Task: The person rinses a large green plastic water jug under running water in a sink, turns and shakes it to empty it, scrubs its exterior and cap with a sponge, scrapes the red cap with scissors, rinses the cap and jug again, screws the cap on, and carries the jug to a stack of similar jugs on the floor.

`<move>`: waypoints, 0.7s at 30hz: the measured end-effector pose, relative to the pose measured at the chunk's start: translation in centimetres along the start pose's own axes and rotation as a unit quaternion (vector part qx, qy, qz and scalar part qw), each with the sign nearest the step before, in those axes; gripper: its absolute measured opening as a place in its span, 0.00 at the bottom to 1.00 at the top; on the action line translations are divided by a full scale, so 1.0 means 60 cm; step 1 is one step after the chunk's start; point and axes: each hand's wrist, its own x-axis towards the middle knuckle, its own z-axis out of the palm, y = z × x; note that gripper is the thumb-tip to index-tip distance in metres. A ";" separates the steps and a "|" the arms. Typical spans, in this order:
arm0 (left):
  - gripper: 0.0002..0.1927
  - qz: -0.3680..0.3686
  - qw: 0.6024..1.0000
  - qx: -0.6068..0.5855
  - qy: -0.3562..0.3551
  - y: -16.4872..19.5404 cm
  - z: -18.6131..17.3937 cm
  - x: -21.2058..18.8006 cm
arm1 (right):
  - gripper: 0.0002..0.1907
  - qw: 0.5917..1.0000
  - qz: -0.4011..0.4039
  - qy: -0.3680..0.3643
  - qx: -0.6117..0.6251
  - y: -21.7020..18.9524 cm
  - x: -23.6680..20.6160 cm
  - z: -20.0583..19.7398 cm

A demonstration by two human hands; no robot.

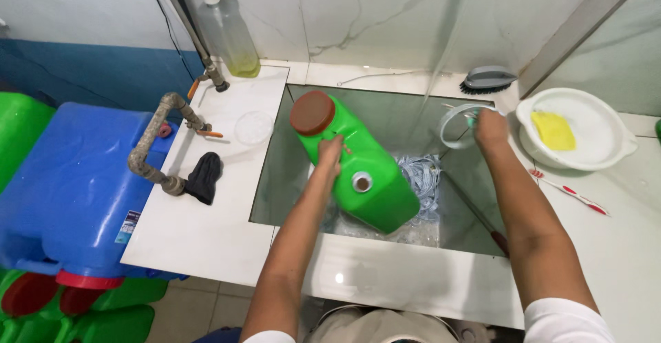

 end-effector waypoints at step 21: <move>0.13 0.063 0.945 -0.314 0.058 -0.054 0.241 0.067 | 0.28 0.813 0.021 -0.464 0.352 0.046 -0.014 -0.044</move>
